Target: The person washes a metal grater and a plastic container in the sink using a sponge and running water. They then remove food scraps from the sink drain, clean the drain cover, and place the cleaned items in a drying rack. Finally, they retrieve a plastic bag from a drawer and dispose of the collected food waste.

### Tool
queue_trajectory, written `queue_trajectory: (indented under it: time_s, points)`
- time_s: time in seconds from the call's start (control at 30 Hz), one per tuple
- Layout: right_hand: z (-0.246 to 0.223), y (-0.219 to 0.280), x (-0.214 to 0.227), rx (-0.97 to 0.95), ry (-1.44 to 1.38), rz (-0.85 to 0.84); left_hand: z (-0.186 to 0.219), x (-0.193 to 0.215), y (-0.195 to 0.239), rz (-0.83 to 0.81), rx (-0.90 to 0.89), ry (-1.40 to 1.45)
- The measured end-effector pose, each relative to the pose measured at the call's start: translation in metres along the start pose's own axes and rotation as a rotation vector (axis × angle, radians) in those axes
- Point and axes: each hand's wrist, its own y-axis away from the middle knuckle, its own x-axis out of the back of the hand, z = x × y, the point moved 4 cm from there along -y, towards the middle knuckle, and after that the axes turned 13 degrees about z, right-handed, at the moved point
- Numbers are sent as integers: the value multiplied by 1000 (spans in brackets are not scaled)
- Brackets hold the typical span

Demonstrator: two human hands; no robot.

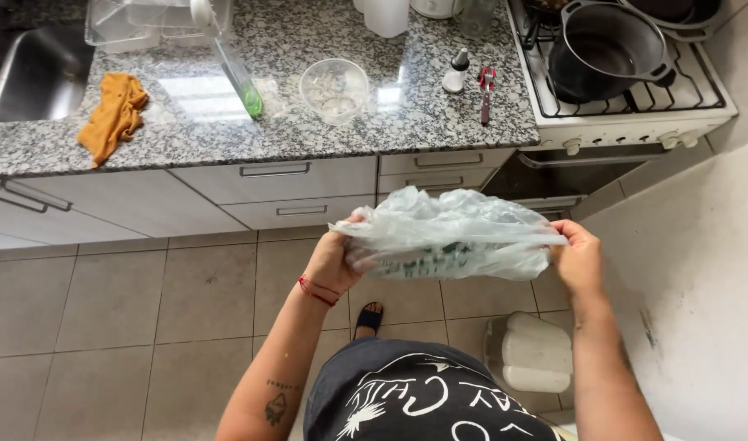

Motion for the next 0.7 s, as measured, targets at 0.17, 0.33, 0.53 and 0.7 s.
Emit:
queue_trajectory:
  time_s: [0.17, 0.33, 0.53, 0.7]
  points:
    - [-71, 1, 16, -964, -1045, -318, 3, 1, 32, -390, -384, -1098]
    - [-37, 36, -7, -739, -1045, -578, 21, 1, 33, -555, -239, -223]
    - [-48, 50, 3, -452, -899, -754, 23, 22, -27, -273, -243, -275]
    - [-64, -3, 29, 185, 55, -545, 43, -28, -46, -139, -447, -964]
